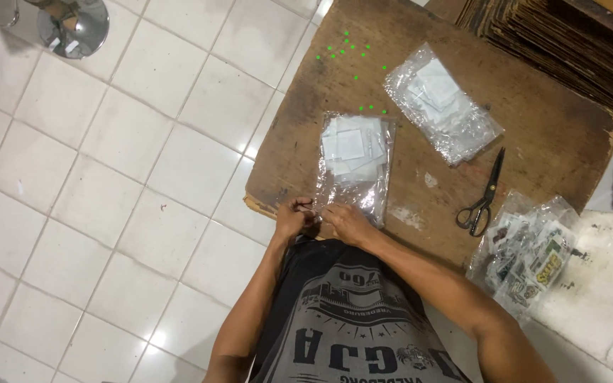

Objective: The person organizes and places stacks of stickers and printed materials into clear plastic bags by hand on a wooden table.

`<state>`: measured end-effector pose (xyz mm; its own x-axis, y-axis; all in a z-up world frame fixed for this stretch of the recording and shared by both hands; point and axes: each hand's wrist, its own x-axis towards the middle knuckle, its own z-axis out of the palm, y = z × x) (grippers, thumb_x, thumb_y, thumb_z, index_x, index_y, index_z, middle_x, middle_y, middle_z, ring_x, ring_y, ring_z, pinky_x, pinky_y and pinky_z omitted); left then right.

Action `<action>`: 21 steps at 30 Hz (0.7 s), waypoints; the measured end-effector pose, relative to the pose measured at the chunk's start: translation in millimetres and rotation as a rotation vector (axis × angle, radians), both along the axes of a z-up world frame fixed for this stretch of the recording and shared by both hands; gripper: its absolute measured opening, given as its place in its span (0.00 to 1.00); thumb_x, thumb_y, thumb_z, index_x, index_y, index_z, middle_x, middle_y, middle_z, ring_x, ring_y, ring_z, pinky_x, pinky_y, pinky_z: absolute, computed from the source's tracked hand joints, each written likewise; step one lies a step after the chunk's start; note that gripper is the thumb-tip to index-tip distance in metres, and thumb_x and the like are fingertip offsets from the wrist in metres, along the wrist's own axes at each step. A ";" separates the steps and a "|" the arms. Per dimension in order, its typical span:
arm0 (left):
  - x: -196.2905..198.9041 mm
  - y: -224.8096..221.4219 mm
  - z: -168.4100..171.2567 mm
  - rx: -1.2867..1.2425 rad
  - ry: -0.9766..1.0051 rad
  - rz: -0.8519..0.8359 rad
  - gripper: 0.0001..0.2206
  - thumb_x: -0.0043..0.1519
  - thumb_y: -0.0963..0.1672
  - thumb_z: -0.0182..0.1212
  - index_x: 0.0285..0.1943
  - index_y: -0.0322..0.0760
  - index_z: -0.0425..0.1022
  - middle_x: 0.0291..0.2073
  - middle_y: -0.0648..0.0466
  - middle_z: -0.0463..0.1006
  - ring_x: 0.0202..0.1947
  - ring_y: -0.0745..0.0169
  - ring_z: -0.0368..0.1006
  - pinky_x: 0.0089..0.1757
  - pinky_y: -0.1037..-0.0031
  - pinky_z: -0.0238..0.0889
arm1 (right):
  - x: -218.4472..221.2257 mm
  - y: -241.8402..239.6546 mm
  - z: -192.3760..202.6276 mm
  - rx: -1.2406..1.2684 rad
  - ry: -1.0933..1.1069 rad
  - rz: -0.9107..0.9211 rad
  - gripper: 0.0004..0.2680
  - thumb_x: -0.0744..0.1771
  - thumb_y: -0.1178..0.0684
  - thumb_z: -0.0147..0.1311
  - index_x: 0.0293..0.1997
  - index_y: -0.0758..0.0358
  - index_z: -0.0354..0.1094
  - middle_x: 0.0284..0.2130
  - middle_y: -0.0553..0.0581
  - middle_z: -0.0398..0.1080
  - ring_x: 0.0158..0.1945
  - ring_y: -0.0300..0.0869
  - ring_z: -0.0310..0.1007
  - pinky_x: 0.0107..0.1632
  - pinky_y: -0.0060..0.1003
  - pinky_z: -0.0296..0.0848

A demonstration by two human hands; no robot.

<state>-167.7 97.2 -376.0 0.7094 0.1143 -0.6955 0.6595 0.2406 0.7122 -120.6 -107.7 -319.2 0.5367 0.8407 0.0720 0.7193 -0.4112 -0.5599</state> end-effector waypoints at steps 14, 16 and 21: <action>3.2 3.3 44.9 -0.086 0.009 0.066 0.21 0.52 0.32 0.62 0.55 0.25 0.70 0.28 0.44 0.80 0.23 0.53 0.80 0.27 0.69 0.79 | 5.4 0.4 52.5 0.165 0.318 -0.263 0.03 0.64 0.60 0.52 0.28 0.61 0.69 0.18 0.57 0.71 0.26 0.58 0.75 0.35 0.51 0.75; 3.0 11.8 6.5 0.038 -0.033 0.008 0.17 0.52 0.33 0.63 0.52 0.27 0.73 0.27 0.45 0.79 0.24 0.55 0.78 0.27 0.69 0.77 | 11.1 -11.2 65.8 0.153 0.246 -0.376 0.02 0.63 0.59 0.55 0.31 0.57 0.70 0.21 0.55 0.72 0.29 0.55 0.77 0.36 0.47 0.75; 1.3 27.1 22.7 0.327 -0.092 -0.034 0.09 0.55 0.38 0.60 0.43 0.34 0.80 0.27 0.46 0.80 0.28 0.57 0.76 0.32 0.70 0.70 | 39.8 -45.0 139.5 0.045 0.230 -0.775 0.03 0.64 0.53 0.60 0.36 0.43 0.72 0.29 0.46 0.78 0.37 0.45 0.81 0.40 0.39 0.76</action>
<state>-166.4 124.3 -353.3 0.7745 0.2955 -0.5593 0.5929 -0.0313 0.8046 -80.8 -152.7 -179.8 0.9710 0.2230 -0.0865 0.1039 -0.7190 -0.6872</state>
